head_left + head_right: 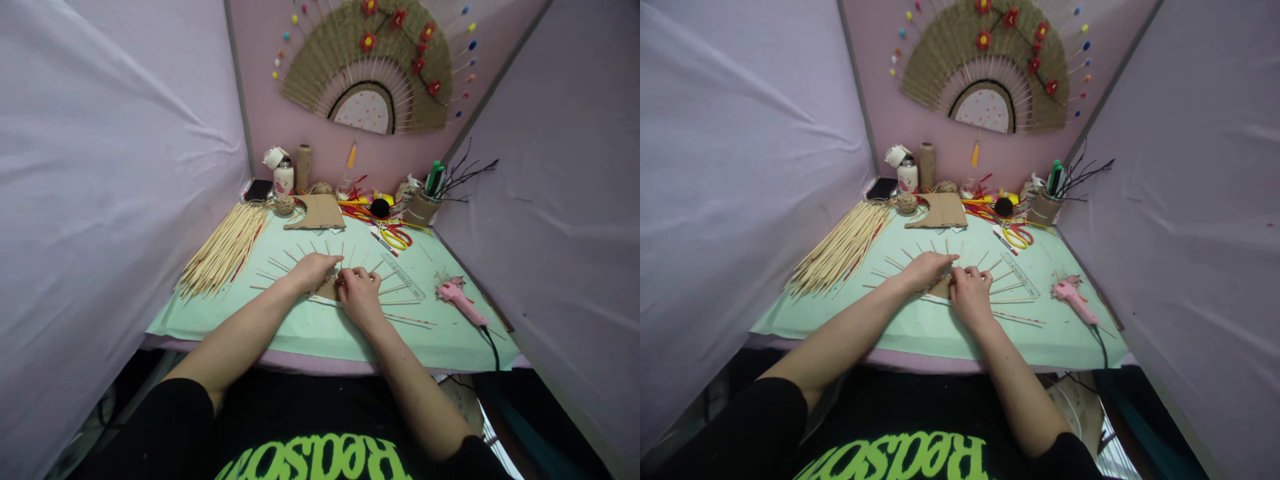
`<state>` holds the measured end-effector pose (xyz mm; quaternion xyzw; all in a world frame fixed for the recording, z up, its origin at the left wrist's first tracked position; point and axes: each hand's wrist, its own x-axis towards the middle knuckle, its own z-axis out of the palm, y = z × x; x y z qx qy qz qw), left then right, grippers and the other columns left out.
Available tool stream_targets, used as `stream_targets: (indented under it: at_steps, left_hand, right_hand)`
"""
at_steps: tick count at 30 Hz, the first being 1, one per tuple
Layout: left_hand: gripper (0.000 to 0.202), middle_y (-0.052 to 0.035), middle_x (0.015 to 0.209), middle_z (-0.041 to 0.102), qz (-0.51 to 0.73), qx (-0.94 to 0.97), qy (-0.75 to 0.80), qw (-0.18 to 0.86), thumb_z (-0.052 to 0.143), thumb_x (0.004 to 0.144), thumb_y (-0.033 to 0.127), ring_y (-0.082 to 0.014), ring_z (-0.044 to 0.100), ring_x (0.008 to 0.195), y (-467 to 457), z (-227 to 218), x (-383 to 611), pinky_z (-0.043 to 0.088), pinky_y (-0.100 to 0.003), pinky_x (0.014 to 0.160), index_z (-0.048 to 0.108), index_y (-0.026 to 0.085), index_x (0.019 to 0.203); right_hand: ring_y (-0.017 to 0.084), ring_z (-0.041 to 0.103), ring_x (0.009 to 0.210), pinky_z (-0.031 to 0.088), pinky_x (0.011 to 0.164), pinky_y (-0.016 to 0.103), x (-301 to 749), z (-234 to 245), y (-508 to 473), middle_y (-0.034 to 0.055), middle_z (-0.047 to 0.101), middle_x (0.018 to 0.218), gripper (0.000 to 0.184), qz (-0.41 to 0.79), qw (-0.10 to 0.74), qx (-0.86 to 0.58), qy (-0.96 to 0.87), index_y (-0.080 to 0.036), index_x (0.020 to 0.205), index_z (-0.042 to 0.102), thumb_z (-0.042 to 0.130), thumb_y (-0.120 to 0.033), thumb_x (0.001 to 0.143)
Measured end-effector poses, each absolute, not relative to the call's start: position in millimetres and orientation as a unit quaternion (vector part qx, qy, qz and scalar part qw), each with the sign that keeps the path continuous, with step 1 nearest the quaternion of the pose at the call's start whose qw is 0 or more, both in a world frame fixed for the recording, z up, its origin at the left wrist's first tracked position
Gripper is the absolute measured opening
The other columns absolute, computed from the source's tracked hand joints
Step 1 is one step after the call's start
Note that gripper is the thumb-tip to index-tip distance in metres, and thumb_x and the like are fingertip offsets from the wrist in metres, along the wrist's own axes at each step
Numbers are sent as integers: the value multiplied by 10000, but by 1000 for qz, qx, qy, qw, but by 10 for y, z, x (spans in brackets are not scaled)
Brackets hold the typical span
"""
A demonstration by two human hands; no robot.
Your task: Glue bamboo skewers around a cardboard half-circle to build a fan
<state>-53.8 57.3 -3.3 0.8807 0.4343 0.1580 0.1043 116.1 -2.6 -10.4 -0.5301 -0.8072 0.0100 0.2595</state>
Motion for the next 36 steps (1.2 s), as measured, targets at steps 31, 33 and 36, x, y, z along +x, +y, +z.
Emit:
stream_targets:
  at_steps: [31, 33, 36]
  left_hand:
    - [512, -120, 1113, 729, 146, 883, 441, 68, 521, 887, 126, -241, 656, 1037, 568, -1, -528, 475, -336, 894, 552, 165, 1397]
    - [491, -119, 1152, 715, 165, 880, 443, 46, 525, 886, 104, -230, 638, 1085, 569, 7, -521, 464, -333, 932, 571, 169, 1370]
    - [421, -119, 1150, 698, 202, 867, 456, 14, 524, 895, 93, -231, 618, 1103, 565, 20, -509, 461, -349, 937, 624, 174, 1296]
  right_hand:
    - [242, 553, 1043, 324, 950, 398, 1205, -139, -50, 120, 614, 1103, 295, -22, 427, -512, -745, -180, 1145, 524, 451, -173, 859]
    - [237, 561, 997, 341, 949, 401, 1232, -138, -45, 111, 618, 1055, 246, -36, 475, -509, -717, -187, 1117, 527, 447, -203, 885]
    - [228, 570, 928, 351, 937, 394, 1266, -131, -35, 79, 638, 938, 158, -37, 505, -510, -696, -202, 1044, 547, 464, -257, 921]
